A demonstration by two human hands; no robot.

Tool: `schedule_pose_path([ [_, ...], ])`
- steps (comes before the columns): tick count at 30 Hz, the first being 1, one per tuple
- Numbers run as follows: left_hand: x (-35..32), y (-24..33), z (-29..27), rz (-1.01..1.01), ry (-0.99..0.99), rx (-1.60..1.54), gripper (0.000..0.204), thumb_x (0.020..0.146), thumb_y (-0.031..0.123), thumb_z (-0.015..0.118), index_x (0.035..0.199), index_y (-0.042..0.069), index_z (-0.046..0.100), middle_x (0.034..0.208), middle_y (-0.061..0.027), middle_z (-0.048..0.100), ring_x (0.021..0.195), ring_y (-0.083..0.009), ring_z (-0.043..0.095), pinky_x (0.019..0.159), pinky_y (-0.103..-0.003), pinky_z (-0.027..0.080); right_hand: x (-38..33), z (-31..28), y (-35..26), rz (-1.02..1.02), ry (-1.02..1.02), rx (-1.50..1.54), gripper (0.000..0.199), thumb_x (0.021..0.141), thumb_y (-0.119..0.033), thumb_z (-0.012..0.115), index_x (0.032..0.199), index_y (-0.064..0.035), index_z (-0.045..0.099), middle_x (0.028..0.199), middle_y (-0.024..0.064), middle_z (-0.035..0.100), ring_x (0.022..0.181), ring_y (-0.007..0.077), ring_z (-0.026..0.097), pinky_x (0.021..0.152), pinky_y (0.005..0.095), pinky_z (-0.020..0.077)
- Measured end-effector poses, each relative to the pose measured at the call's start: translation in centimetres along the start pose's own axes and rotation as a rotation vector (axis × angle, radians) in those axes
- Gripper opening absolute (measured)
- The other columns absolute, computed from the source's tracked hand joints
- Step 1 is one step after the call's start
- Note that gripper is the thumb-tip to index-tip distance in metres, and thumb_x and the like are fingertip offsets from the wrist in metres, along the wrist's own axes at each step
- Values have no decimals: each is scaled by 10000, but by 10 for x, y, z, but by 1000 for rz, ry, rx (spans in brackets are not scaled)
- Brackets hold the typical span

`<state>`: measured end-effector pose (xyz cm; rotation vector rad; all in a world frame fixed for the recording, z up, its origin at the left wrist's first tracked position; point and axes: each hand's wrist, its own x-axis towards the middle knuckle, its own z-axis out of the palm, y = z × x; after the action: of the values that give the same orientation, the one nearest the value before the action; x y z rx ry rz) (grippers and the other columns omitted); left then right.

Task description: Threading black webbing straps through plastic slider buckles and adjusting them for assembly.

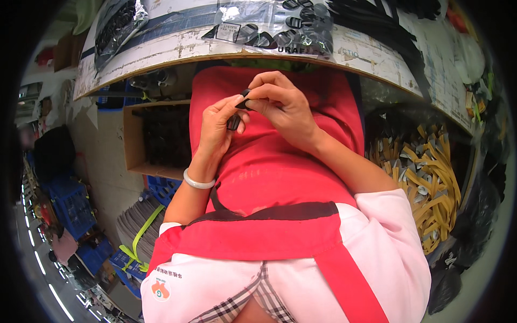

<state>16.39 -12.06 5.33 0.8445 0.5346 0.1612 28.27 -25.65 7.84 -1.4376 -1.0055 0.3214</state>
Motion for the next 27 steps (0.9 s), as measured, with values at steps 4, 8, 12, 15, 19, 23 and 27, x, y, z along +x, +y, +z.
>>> schedule_pose_path([
  [4,-2,4,10,216,66,90,224,924,99,622,1063,-73,650,872,-120,692,640,-141,660,438,-206,461,7,-8,-35,375,-30,181,99,900,-51,635,980,-7,597,717,-3,582,531,45,514,459,181,401],
  [8,-8,6,15,253,92,232,222,925,91,620,1079,-66,650,872,-116,689,633,-124,650,439,-202,457,6,-15,-22,703,-121,159,150,891,-81,643,969,-3,540,692,13,586,525,54,550,443,188,425],
  [12,-7,2,20,296,29,360,181,920,58,614,1065,-39,665,808,-70,661,607,-95,622,454,-195,454,5,-12,-18,658,-39,280,168,906,-77,621,1019,7,528,735,34,601,555,76,576,466,203,461],
  [15,-9,6,12,258,79,368,151,918,36,604,1035,-32,672,752,-42,625,581,-83,588,455,-192,426,8,-11,-11,738,-72,430,182,946,-153,575,1018,13,553,759,55,596,590,105,601,515,231,511],
  [19,-19,9,10,156,39,338,134,922,20,586,1009,-40,668,750,-16,602,535,-69,523,456,-193,390,5,-21,8,1010,-382,685,184,924,-205,618,885,-25,614,725,27,580,561,78,556,486,206,463],
  [23,-42,45,0,95,-77,481,103,901,18,584,916,-35,671,752,-31,583,512,-72,491,449,-200,347,12,-21,15,731,-159,412,167,927,-180,610,875,-22,613,693,15,599,537,62,531,488,208,442],
  [27,-100,111,-55,214,89,527,93,851,55,618,855,-30,655,782,-63,583,434,-53,431,393,-192,277,38,-76,13,596,-32,161,172,930,-187,605,888,-23,632,710,10,610,596,60,559,546,204,468],
])
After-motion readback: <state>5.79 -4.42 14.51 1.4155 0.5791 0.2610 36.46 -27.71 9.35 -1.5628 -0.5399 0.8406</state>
